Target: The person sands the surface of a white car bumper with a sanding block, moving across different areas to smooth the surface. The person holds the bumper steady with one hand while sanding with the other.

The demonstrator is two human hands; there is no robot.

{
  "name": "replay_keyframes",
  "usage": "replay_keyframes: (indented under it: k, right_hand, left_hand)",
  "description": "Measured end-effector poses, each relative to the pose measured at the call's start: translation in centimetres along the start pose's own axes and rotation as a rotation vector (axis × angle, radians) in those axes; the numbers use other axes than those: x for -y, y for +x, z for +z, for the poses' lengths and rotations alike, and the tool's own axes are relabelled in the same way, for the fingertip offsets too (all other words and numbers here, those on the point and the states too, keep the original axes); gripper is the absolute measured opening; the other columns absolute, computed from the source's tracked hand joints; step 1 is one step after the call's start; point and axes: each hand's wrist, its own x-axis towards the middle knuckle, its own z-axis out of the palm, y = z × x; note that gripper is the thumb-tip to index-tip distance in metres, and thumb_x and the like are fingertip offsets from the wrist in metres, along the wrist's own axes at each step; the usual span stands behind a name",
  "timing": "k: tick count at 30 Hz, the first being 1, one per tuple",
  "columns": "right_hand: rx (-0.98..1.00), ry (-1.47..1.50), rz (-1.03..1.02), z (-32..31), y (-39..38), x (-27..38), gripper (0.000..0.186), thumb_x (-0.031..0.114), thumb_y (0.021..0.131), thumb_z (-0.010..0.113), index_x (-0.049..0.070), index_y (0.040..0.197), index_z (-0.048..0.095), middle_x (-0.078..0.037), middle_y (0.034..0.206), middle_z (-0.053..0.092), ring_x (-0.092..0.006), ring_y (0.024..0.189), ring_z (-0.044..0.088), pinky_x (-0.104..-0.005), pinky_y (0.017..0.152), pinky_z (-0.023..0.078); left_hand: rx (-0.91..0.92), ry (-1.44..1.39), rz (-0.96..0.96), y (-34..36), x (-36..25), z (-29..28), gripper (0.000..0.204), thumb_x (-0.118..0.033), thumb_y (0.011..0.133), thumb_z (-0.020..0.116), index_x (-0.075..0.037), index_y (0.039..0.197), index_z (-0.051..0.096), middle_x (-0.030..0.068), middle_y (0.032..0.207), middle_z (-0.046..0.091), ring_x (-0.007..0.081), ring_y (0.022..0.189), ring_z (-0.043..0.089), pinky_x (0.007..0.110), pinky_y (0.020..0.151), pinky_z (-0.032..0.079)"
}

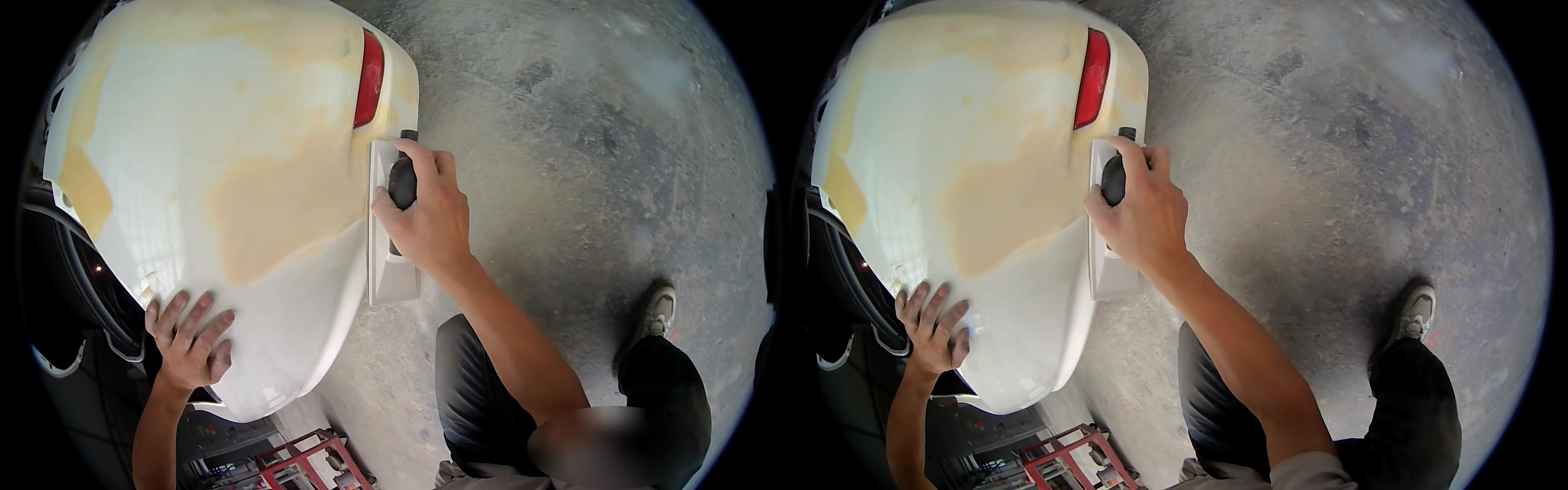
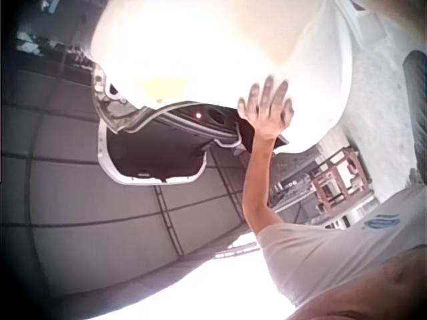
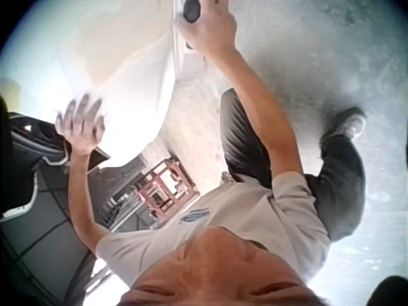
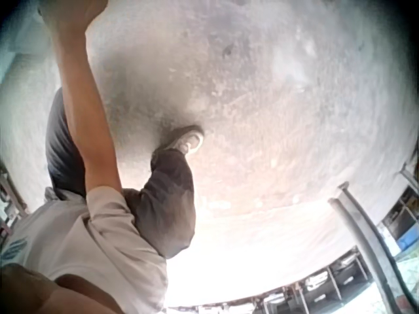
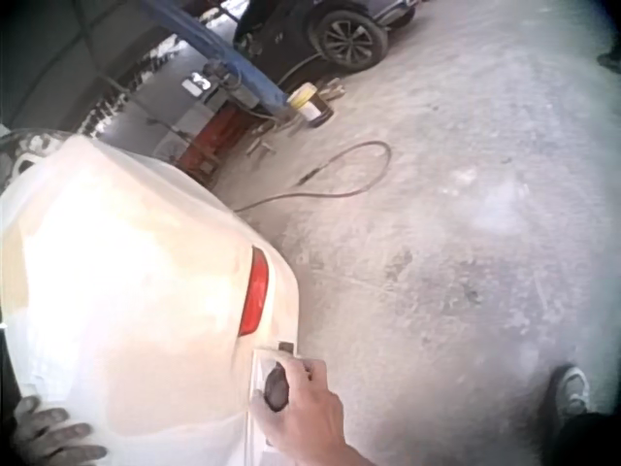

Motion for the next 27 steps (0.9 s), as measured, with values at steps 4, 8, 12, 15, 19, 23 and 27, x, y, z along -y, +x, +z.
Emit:
replay_keyframes:
  k: [4,8,12,15,19,23,27]
  right_hand:
    - [0.027,-0.059,-0.005,0.4,0.6,1.3,0.045,0.021,0.08,0.075,0.011,0.121,0.059,-0.017,0.114,0.055,-0.0352,0.074,0.068,-0.0459,0.063,0.057]
    - [0.041,-0.049,0.027,0.6,3.1,2.2,0.041,0.021,0.079,0.075,0.011,0.115,0.059,-0.017,0.11,0.055,-0.0353,0.069,0.066,-0.046,0.063,0.056]
    - [0.098,0.05,0.05,0.2,-0.1,2.7,0.038,0.02,0.078,0.075,0.01,0.112,0.059,-0.017,0.105,0.055,-0.0342,0.066,0.066,-0.0463,0.062,0.055]
    - [0.065,-0.122,-0.037,0.1,2.0,1.4,0.036,0.02,0.078,0.074,0.01,0.109,0.059,-0.016,0.103,0.055,-0.0327,0.066,0.066,-0.046,0.062,0.055]
    - [0.153,-0.168,0.041,-0.4,3.1,2.7,0.035,0.021,0.078,0.074,0.012,0.109,0.059,-0.016,0.101,0.057,-0.0344,0.068,0.068,-0.0476,0.065,0.056]
    - [0.121,-0.15,-0.017,-0.2,2.2,2.1,0.037,0.021,0.077,0.074,0.012,0.11,0.059,-0.017,0.102,0.058,-0.036,0.069,0.068,-0.0477,0.068,0.057]
    - [0.139,-0.196,0.067,-0.3,2.4,2.7,0.037,0.02,0.077,0.074,0.013,0.11,0.059,-0.016,0.105,0.058,-0.0376,0.074,0.069,-0.0473,0.071,0.057]
  left_hand:
    - [-0.005,-0.019,-0.047,0.2,-0.1,-0.3,0.035,-0.033,0.091,0.058,-0.025,0.121,0.076,0.0037,0.144,0.062,0.0301,0.146,0.042,0.056,0.125,0.018]
    - [-0.034,-0.024,-0.055,0.3,-0.1,0.5,0.036,-0.033,0.09,0.059,-0.027,0.121,0.076,0.003,0.144,0.062,0.0298,0.146,0.043,0.055,0.126,0.017]
    - [-0.019,-0.042,-0.055,0.0,-0.3,-0.1,0.037,-0.032,0.088,0.06,-0.027,0.121,0.076,0.0022,0.143,0.063,0.029,0.146,0.043,0.055,0.126,0.016]
    - [-0.045,-0.038,-0.058,0.3,-0.2,0.3,0.038,-0.031,0.088,0.06,-0.028,0.121,0.076,0.0019,0.144,0.063,0.0285,0.145,0.043,0.055,0.127,0.016]
    - [-0.032,-0.044,-0.066,0.1,-0.5,-0.1,0.037,-0.031,0.088,0.06,-0.027,0.121,0.076,0.002,0.144,0.063,0.0286,0.145,0.044,0.054,0.126,0.017]
    - [-0.056,-0.068,-0.073,0.0,-0.4,0.3,0.038,-0.03,0.087,0.061,-0.027,0.123,0.075,0.002,0.141,0.065,0.0287,0.143,0.046,0.055,0.125,0.019]
    - [-0.056,-0.066,-0.081,0.6,-0.1,0.3,0.04,-0.026,0.084,0.063,-0.026,0.123,0.075,0.0025,0.139,0.066,0.0288,0.141,0.048,0.054,0.125,0.02]
